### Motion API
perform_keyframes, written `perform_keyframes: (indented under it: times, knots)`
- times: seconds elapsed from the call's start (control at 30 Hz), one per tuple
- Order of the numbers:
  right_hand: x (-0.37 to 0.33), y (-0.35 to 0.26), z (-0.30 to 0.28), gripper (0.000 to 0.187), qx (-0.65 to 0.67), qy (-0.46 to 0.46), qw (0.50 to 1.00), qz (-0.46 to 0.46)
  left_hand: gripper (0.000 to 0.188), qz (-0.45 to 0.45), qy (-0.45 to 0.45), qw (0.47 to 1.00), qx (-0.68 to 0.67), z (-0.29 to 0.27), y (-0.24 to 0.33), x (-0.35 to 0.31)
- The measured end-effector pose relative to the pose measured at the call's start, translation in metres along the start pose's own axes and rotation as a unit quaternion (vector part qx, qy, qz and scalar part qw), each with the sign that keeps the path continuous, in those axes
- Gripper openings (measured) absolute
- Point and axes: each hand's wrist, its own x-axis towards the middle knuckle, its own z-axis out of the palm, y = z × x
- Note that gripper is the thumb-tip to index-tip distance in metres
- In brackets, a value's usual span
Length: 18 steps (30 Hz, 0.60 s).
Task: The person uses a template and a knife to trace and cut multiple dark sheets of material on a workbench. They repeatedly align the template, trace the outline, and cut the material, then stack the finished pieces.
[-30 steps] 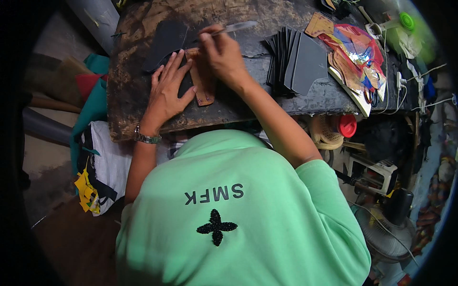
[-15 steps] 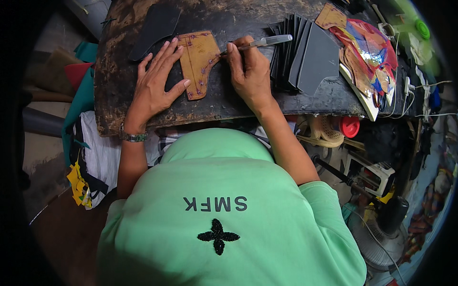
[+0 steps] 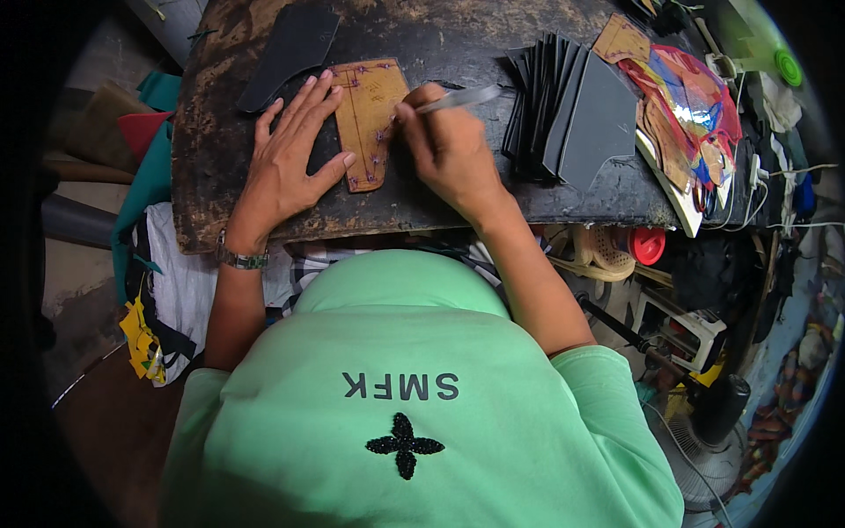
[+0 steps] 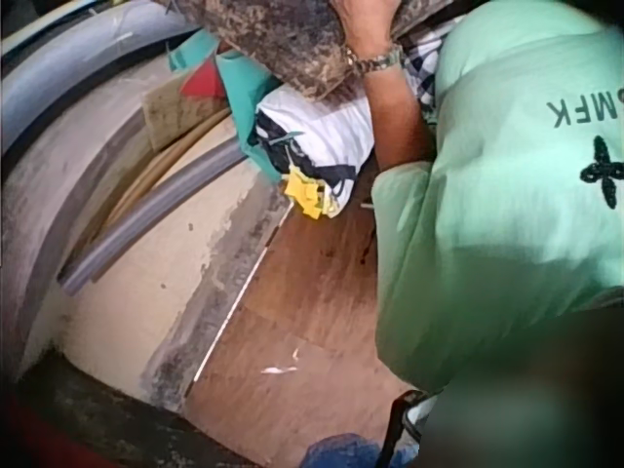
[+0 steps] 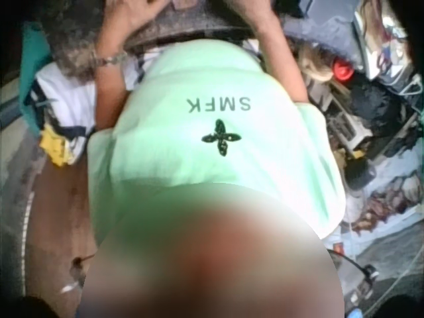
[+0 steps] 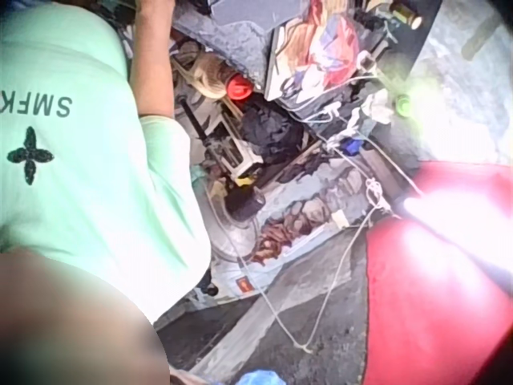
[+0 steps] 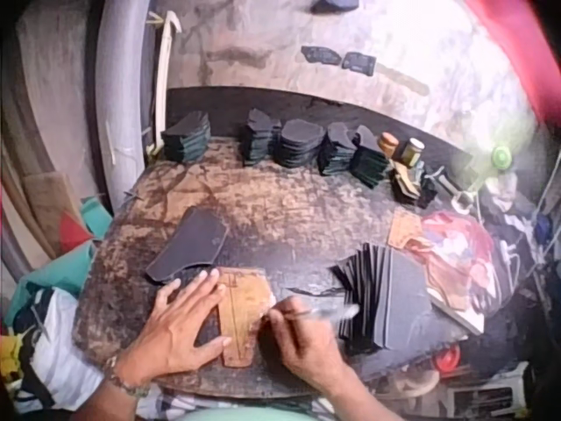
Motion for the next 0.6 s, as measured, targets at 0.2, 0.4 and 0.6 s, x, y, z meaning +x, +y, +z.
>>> perform_keyframes:
  times: [0.2,0.4,0.6]
  knots:
    - [-0.002,-0.003,-0.002,0.010,0.109,-0.025,0.992,0.064,0.065,0.008,0.015,1.000,0.001,0.001,-0.001,-0.001]
    - [-0.002,-0.008,0.004,0.009,0.039,-0.073,0.996,-0.013,0.065,0.010,0.016,1.000,0.006,0.002,-0.001,0.000]
    - [-0.005,-0.010,0.008,0.013,0.016,-0.060,0.997,-0.048,0.065,0.011,0.018,1.000,0.004,0.003,-0.001,-0.001]
